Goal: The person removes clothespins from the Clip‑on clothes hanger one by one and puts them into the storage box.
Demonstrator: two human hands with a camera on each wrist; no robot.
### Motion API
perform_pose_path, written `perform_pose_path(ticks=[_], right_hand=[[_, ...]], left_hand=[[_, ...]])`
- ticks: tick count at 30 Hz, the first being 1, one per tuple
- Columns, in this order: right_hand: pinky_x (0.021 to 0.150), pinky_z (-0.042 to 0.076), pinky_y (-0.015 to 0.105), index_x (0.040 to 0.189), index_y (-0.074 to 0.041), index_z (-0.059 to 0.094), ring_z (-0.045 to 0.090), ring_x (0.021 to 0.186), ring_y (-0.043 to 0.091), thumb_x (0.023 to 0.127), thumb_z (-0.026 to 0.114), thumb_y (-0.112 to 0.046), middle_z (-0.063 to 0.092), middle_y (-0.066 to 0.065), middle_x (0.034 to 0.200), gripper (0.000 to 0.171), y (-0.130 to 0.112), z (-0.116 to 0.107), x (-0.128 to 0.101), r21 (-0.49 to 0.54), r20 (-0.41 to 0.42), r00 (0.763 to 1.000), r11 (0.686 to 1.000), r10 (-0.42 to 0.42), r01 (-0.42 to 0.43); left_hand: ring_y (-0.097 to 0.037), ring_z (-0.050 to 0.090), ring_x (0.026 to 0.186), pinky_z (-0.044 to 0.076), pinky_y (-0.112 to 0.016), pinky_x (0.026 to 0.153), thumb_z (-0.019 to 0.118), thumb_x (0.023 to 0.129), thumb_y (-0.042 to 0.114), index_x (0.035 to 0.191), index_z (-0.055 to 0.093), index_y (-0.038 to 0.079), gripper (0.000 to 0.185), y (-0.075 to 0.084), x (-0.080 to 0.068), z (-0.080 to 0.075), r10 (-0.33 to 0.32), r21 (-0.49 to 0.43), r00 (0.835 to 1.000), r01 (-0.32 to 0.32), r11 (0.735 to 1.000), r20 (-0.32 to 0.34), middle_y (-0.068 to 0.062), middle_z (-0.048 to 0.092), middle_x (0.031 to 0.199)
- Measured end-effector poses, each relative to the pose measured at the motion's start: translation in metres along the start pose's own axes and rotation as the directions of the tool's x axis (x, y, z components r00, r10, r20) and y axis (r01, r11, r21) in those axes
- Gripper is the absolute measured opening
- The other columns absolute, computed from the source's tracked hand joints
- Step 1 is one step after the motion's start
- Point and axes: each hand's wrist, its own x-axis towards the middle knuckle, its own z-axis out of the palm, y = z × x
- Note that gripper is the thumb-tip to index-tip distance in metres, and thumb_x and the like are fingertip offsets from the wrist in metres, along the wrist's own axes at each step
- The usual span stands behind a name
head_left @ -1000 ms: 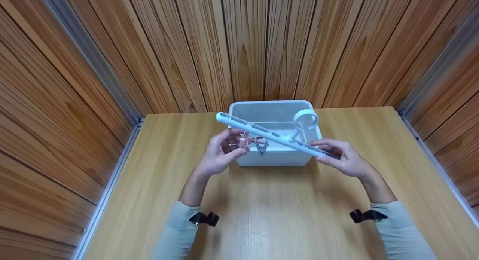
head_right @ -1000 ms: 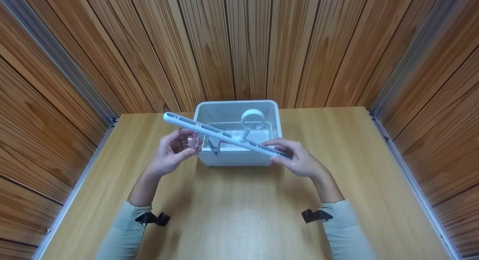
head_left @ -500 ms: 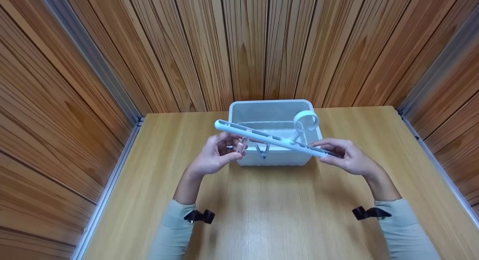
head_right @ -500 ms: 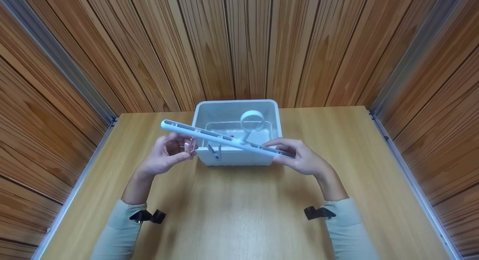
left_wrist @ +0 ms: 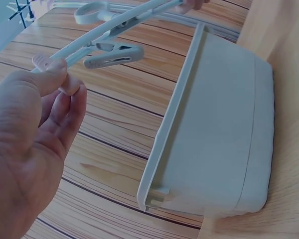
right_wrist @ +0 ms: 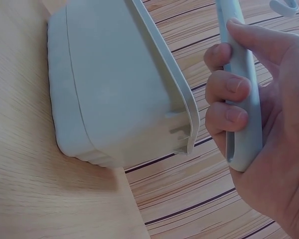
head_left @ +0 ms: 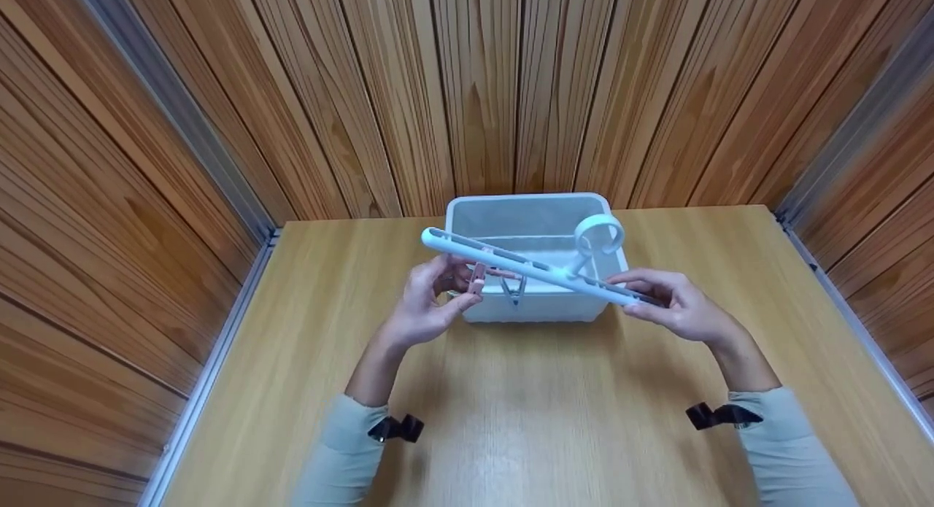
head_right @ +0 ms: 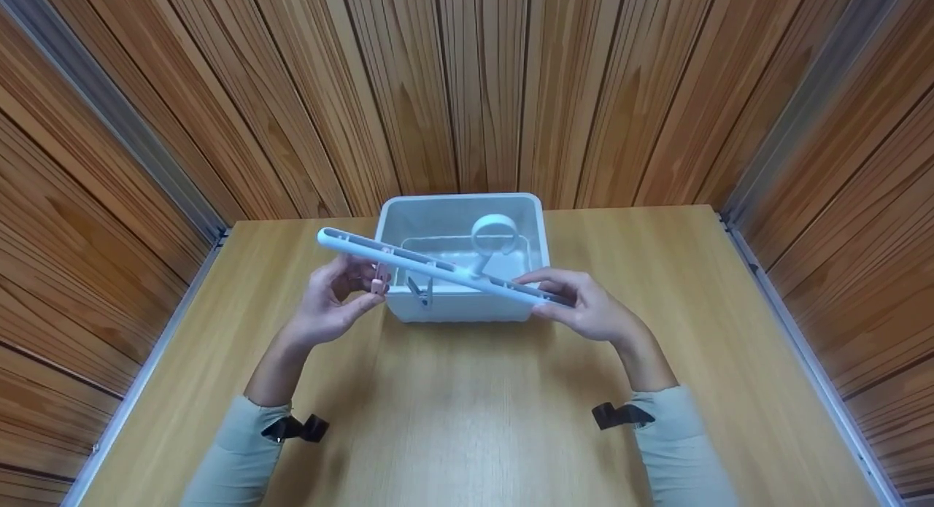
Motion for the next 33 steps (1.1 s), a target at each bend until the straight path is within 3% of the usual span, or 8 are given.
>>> perform_pose_path(ticks=[7, 17, 25, 33], right_hand=[[0.075, 0.055, 0.02, 0.136, 0.009, 0.07, 0.066, 0.088, 0.004, 0.098, 0.063, 0.02, 0.081, -0.012, 0.113, 0.04, 0.0, 0.002, 0.002, 0.019, -0.015, 1.0, 1.0, 0.025, -0.025], [0.075, 0.054, 0.021, 0.138, 0.008, 0.069, 0.065, 0.088, 0.006, 0.099, 0.062, 0.018, 0.08, -0.014, 0.114, 0.041, 0.003, 0.007, 0.002, 0.038, -0.012, 0.999, 0.999, 0.039, -0.038], [0.077, 0.058, 0.019, 0.141, 0.008, 0.068, 0.066, 0.093, 0.001, 0.102, 0.06, 0.017, 0.08, -0.015, 0.116, 0.041, 0.008, 0.014, 0.001, 0.085, -0.007, 0.999, 0.995, 0.054, -0.053], [0.078, 0.06, 0.017, 0.14, 0.009, 0.069, 0.07, 0.096, -0.001, 0.101, 0.061, 0.019, 0.082, -0.011, 0.117, 0.041, 0.011, 0.016, 0.002, 0.084, -0.032, 0.999, 0.996, 0.03, -0.027]], left_hand=[[-0.017, 0.076, 0.095, 0.068, -0.027, 0.091, 0.081, 0.097, -0.009, 0.139, 0.064, -0.008, 0.045, -0.002, 0.002, 0.003, 0.059, 0.07, 0.998, -0.057, 0.996, -0.037, -0.025, 0.078, 0.114], [-0.02, 0.076, 0.094, 0.068, -0.027, 0.093, 0.083, 0.097, -0.005, 0.142, 0.064, -0.005, 0.048, -0.003, 0.0, 0.003, 0.047, 0.079, 0.996, -0.041, 0.996, -0.072, -0.02, 0.077, 0.113], [-0.03, 0.079, 0.091, 0.069, -0.031, 0.089, 0.083, 0.098, -0.004, 0.131, 0.066, -0.009, 0.037, -0.006, 0.001, 0.006, 0.135, 0.128, 0.982, -0.118, 0.985, -0.13, -0.024, 0.077, 0.109], [-0.016, 0.076, 0.092, 0.067, -0.026, 0.09, 0.083, 0.096, -0.008, 0.133, 0.064, -0.008, 0.042, -0.005, 0.002, 0.006, 0.043, 0.048, 0.993, -0.038, 0.998, -0.11, -0.024, 0.077, 0.108]])
